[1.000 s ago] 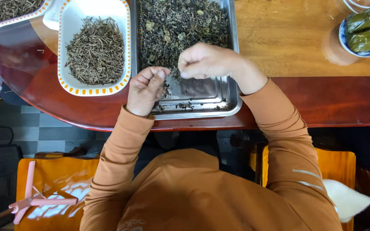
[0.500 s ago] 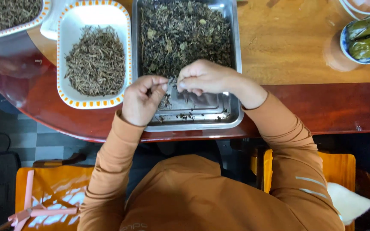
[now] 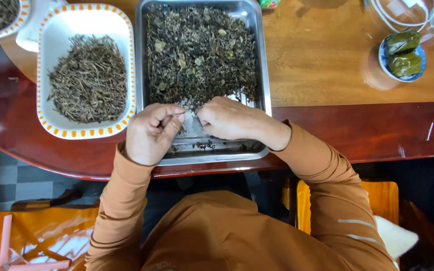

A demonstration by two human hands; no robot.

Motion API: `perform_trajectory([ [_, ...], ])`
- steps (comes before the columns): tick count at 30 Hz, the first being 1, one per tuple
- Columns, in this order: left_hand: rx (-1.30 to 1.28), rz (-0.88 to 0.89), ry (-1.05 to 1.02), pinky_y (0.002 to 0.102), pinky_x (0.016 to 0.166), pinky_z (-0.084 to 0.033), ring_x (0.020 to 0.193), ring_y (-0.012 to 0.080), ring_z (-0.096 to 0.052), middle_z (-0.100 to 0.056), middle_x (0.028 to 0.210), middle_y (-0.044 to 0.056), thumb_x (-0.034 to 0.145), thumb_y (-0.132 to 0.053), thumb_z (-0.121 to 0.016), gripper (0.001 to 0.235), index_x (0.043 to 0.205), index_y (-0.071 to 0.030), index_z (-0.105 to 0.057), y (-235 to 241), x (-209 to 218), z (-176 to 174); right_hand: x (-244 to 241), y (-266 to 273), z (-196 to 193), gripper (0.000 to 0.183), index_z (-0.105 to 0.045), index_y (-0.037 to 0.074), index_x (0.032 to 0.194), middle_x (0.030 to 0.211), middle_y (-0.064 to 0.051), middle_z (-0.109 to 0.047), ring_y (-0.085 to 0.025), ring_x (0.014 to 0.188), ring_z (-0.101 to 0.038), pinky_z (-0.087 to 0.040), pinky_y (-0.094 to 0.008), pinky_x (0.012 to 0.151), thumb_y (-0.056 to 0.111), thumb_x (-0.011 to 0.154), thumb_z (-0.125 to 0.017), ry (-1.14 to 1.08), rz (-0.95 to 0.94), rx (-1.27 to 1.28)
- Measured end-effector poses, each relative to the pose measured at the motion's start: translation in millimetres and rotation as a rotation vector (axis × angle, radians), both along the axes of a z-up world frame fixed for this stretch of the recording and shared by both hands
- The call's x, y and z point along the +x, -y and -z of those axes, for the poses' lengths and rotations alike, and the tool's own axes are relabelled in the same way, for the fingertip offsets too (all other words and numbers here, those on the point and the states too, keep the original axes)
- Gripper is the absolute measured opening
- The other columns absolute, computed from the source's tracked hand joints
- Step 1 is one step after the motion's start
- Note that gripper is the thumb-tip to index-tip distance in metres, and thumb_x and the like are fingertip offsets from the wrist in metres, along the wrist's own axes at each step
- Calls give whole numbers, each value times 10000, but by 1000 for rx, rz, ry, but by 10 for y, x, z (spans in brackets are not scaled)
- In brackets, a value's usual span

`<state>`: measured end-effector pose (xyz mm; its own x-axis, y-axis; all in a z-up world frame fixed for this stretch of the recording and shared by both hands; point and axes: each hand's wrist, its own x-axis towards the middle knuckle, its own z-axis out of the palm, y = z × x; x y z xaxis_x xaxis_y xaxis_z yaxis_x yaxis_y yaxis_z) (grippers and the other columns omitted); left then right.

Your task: The person sits and uses both hands to sort through a pile of dried herbs in a metal tray. They pick out specific pieces and transfer them into a white bowl with an orange patterned rim placed to the left.

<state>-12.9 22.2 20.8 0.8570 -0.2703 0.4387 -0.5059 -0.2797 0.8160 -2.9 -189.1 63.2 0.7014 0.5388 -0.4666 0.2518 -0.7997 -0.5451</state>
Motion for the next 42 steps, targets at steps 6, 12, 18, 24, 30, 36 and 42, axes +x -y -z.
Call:
perform_trajectory([
  [6,354,106,50,420,560,-526,569,301,-643,-591,565,70,741,-75,-860,187,908,-114,-785,41,-169,-144,114,202,-444,182,-728,-14,945,803,-165,-714,-250,681,-679,-573,-373,691,129,964,-616,-72,104,293],
  [12,519,134,-24,463,613,-567,693,335,-717,-713,694,78,714,-120,-866,197,878,-144,-760,-71,-274,-54,313,380,-78,180,-589,64,821,587,-4,-541,-67,453,-464,-349,-175,410,77,999,-609,-392,267,1039],
  [18,332,101,8,374,671,-602,748,269,-750,-783,835,17,744,-227,-878,173,868,-189,-763,-166,-381,-31,312,249,48,52,-613,21,895,820,-172,-701,-179,612,-714,-434,-170,410,-27,913,-625,-544,394,1195],
  [24,405,-336,118,411,667,-542,854,368,-729,-797,1161,124,994,-130,-824,420,685,-43,-553,-889,-365,-66,344,303,64,149,-689,3,937,760,-133,-696,-111,548,-630,-414,-167,400,-92,888,-585,-356,293,1015],
  [30,619,-458,-17,380,612,-557,601,251,-659,-588,557,-1,945,-297,-848,317,1217,-144,-790,-1026,-442,86,-34,7,-322,264,-747,13,1091,900,-173,-755,-121,596,-648,-524,-267,554,52,956,-524,-347,-163,299],
  [36,800,-590,-87,414,728,-609,860,256,-751,-776,908,6,976,-370,-772,287,1251,-287,-768,-1074,-407,189,-114,-169,-295,317,-710,15,1199,1183,-206,-719,-311,1112,-706,-524,-442,1002,115,1015,-472,-322,-332,120],
  [42,787,-619,-44,426,722,-620,848,266,-746,-757,865,-10,961,-408,-770,294,1245,-331,-756,-1100,-561,231,-110,-150,-212,313,-725,33,1187,1174,-193,-734,-307,1099,-711,-528,-449,1006,118,1002,-487,-274,-386,155],
])
